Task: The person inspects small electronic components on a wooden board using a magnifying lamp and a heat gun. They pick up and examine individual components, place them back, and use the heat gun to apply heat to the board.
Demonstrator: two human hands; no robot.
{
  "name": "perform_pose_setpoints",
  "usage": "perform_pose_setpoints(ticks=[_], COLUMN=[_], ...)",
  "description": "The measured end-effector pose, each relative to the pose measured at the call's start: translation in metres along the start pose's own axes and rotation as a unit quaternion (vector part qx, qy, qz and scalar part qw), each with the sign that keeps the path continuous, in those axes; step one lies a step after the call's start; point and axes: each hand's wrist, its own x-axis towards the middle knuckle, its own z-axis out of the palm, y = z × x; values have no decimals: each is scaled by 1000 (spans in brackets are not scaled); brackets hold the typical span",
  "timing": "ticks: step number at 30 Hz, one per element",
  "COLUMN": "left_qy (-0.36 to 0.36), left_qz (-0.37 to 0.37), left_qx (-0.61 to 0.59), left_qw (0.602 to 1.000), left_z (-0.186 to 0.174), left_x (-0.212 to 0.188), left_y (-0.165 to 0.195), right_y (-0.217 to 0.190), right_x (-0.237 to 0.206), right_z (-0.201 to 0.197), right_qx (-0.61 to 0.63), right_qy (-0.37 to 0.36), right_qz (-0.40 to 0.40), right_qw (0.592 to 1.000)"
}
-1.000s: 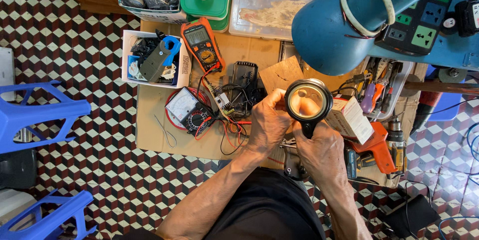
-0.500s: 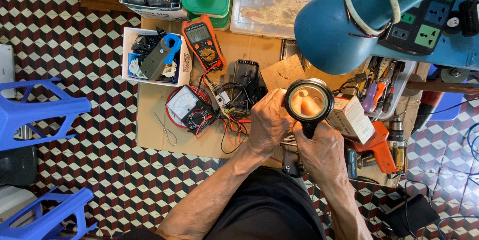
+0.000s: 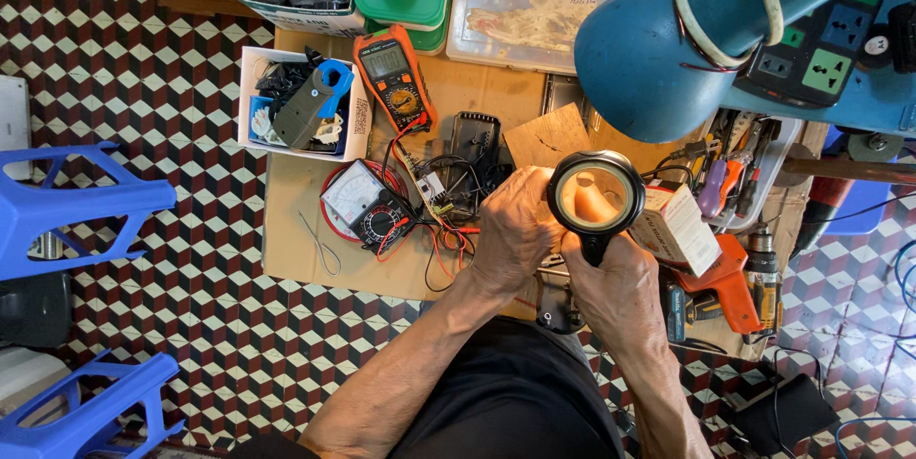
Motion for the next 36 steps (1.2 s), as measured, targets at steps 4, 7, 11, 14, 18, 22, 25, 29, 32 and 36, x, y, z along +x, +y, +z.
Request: perform_pose_setpoints(ticks=[4,7,11,14,18,22,25,29,32,36], left_qy=[-5,-7,5,-23,-71,-76,-85,-96,-79,-72], left_qz=[18,6,-93,-163,-184,-217,-223,-222,-226,-224], left_qx=[-6,7,11,14,27,10,13,18,15,8], left_qw=[1000,1000,996,986,980,973,971,970,971,972], left_z=[-3,-1,6,6,14,17,14,16,20,22], left_x=[0,-4,-3,0,-1,-3,-2,-2,-1,1], left_y=[-1,-7,-35,-64,-90,-102,-107,-109,-113,-118], right_y=[1,2,11,22,38,52,60,68,70,70], right_x=[1,0,-2,-9,-18,-30,-34,-34,-36,-37], right_z=[1,2,-12,-31,-45,-42,-34,-27,-27,-29], right_qx=[-26,9,13,30,-12,-19,36,18,27,27], right_qy=[-5,9,20,58,108,115,135,112,116,130], right_qz=[22,-26,75,87,38,103,43,157,156,116], right_qw=[999,1000,997,994,993,988,989,981,981,984])
